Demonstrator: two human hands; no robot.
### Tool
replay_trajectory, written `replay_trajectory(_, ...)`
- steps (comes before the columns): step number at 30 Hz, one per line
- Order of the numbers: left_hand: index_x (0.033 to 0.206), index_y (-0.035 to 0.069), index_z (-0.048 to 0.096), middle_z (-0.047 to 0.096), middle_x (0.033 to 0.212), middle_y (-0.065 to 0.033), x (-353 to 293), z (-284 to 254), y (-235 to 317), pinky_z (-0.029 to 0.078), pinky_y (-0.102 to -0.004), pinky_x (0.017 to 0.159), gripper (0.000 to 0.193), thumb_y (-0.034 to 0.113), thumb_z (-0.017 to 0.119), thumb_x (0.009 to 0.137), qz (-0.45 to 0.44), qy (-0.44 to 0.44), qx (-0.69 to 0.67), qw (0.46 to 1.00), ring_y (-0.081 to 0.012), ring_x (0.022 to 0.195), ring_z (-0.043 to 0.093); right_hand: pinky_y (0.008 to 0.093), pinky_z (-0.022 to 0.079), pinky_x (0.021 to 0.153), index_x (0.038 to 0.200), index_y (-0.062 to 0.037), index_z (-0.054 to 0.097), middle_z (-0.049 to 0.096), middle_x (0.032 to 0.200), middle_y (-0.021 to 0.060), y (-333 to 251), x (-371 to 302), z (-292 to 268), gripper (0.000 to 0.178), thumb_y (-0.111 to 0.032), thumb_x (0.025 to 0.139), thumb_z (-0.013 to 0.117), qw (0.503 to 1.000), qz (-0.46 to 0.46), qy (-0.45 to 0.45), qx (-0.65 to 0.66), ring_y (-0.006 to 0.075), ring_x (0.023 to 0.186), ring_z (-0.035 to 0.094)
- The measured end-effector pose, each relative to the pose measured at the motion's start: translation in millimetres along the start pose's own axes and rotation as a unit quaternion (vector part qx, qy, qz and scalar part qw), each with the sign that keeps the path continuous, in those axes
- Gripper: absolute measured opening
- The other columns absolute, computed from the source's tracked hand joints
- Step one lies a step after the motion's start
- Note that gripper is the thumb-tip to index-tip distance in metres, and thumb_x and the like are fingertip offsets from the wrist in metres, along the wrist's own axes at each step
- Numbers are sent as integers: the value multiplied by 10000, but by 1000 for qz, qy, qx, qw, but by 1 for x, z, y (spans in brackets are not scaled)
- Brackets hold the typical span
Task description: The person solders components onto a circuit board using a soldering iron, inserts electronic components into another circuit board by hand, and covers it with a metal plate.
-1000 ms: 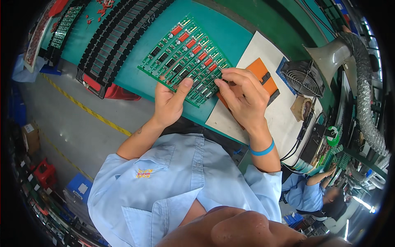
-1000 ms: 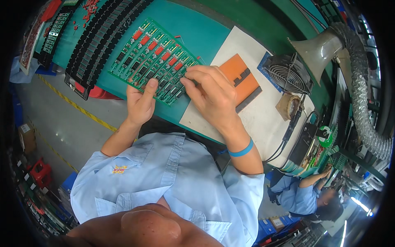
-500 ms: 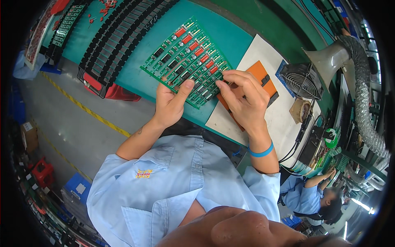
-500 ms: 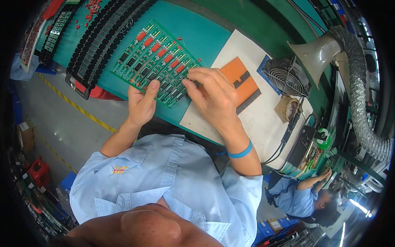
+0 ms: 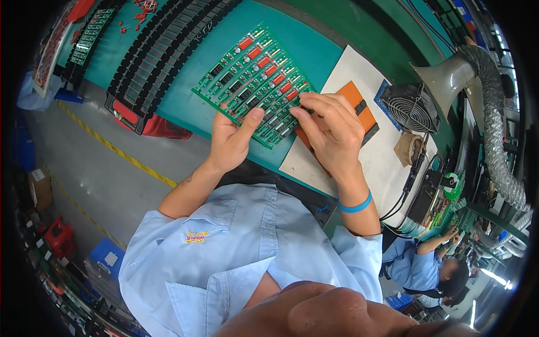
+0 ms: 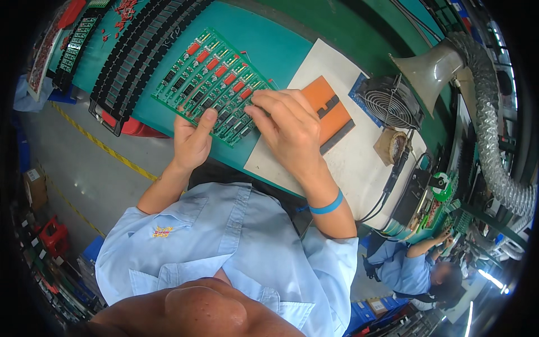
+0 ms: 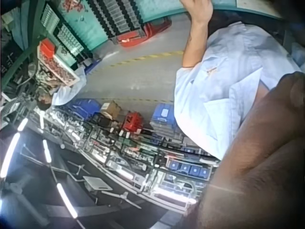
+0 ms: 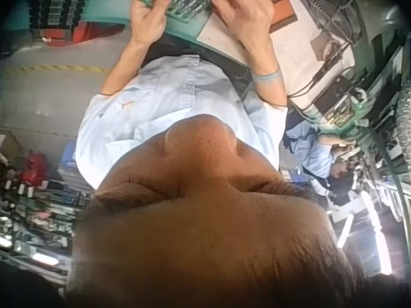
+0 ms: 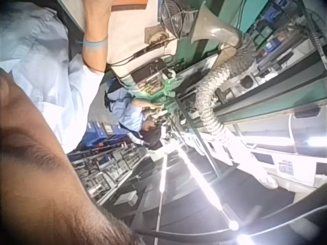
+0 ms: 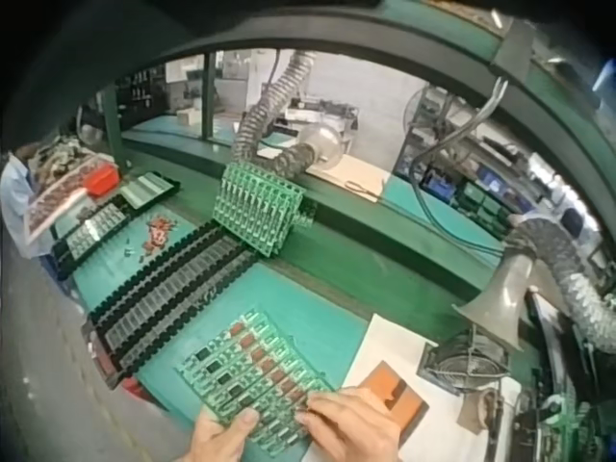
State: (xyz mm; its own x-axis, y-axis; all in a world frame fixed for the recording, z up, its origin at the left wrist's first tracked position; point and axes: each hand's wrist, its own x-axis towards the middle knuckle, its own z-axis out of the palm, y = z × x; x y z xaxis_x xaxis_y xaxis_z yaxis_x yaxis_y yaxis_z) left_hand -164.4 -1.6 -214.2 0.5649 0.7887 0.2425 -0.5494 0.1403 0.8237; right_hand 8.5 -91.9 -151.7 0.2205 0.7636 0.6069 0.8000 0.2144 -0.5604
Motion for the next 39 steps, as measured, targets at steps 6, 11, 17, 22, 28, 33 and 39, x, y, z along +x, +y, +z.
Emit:
replay_trajectory(6,1391,17,552,701,1269,-114,3,6,3,562,-275,934,370,-11,574,1023,-12,35,-42,998,-162,1071,699,311,544,814,1001,-33,738,737,1062,86,3,4,-1,248,-30,778,846,999,5,39,3,215,928,646)
replay_trajectory(11,1400,16,538,694,1279,-119,3,2,3,569,-287,946,378,-13,572,1025,-23,22,-39,999,-173,1091,700,328,541,859,1098,-34,713,706,1100,80,5,5,2,355,-59,778,864,996,65,48,40,224,969,638)
replay_trajectory(17,1417,26,518,686,1295,-123,3,2,4,577,-305,965,394,-16,565,1028,-23,6,-59,998,-189,1119,698,303,561,849,1196,-5,644,683,1106,100,11,-2,-1,459,-52,798,867,967,195,12,166,204,969,659)
replay_trajectory(22,1491,88,454,619,1419,-125,2,-8,1,534,-366,1055,447,8,522,1057,-23,-49,-47,997,-227,1237,651,268,583,816,1229,27,590,681,1077,129,11,1,-3,471,-34,837,845,869,315,-23,381,179,963,682)
replay_trajectory(28,1484,89,457,622,1414,-126,0,-10,0,545,-363,1044,439,9,520,1058,-23,-50,-31,998,-224,1223,659,242,593,782,1239,36,568,677,1045,139,12,-1,-1,452,-24,868,818,864,313,-28,392,168,947,695)
replay_trajectory(33,1478,84,456,634,1391,-127,0,-6,0,558,-353,1021,441,1,530,1050,-25,-40,-36,998,-220,1199,671,251,597,800,1246,39,564,677,1016,130,11,-2,1,434,-9,883,796,876,322,-35,359,169,944,690)
replay_trajectory(39,1467,66,449,666,1329,-127,0,-3,0,588,-321,959,447,-1,552,1037,-24,16,-65,997,-206,1134,699,266,584,783,1229,41,601,677,1002,113,14,3,-1,348,-21,921,751,906,289,17,308,162,891,672)
